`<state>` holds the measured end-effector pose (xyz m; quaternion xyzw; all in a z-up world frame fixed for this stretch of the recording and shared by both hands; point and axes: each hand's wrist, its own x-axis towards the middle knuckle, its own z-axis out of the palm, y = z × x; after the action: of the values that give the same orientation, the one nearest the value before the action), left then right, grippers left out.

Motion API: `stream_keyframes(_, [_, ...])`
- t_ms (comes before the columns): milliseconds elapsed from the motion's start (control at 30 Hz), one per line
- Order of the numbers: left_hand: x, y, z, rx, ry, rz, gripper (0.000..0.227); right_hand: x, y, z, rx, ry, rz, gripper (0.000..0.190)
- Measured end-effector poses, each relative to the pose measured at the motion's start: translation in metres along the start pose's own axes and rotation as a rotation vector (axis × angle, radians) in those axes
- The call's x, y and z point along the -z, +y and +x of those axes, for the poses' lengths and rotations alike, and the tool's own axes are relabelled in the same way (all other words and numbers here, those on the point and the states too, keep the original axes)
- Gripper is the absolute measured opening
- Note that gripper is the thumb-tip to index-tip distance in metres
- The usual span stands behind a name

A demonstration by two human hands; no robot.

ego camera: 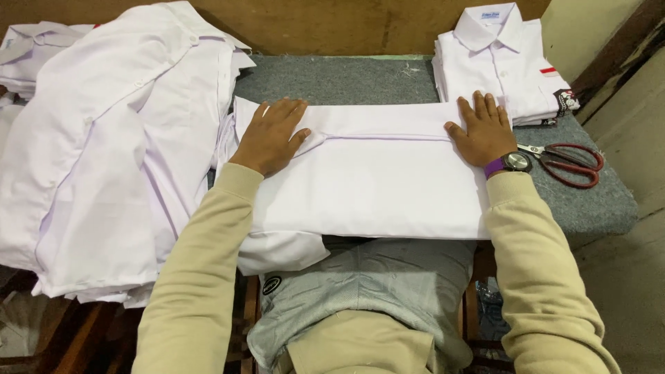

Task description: Inspecting white school shirts for loose threads, trimming them with scissors, and folding the shirts for packaging.

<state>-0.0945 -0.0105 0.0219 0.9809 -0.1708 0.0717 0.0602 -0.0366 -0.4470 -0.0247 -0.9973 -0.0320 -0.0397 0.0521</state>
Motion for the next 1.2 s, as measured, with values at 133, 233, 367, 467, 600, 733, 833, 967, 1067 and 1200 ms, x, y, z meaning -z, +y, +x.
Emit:
stream_keyframes(133, [0.002,0.018,0.003,-0.044,-0.174,-0.102,0.069,0.005,-0.002,0.000,0.003,0.013,0.018,0.074])
stream_keyframes(233, [-0.011,0.022,0.006,-0.008,-0.270,-0.069,0.070,0.005,-0.002,-0.001,0.000,-0.003,0.006,0.074])
stream_keyframes(367, [-0.003,0.025,0.000,-0.017,-0.308,-0.071,0.073,0.003,-0.003,-0.003,-0.014,-0.014,0.013,0.074])
stream_keyframes(467, [0.007,0.020,-0.002,-0.003,-0.248,-0.100,0.071,0.007,-0.004,-0.006,-0.001,-0.003,0.004,0.074])
stream_keyframes(600, [0.012,-0.043,0.004,0.206,0.028,0.054,0.068,0.013,-0.007,-0.001,0.002,-0.017,-0.015,0.073])
stream_keyframes(733, [-0.045,-0.117,0.015,0.333,-0.051,0.223,0.073,0.006,-0.006,-0.005,-0.023,0.003,-0.002,0.072])
stream_keyframes(833, [-0.054,-0.123,0.027,0.404,-0.063,0.198,0.071,0.009,-0.006,-0.006,-0.003,-0.002,0.005,0.073])
stream_keyframes(967, [-0.035,-0.102,0.018,0.437,-0.051,0.146,0.064,0.006,-0.004,-0.002,-0.001,-0.002,0.023,0.074])
stream_keyframes(1067, [-0.035,-0.099,0.018,0.451,-0.042,0.156,0.064,0.003,-0.002,-0.003,0.001,0.011,0.019,0.075])
stream_keyframes(1200, [-0.004,-0.077,0.008,0.457,-0.024,0.005,0.068,0.007,-0.004,-0.005,-0.004,0.022,0.036,0.073])
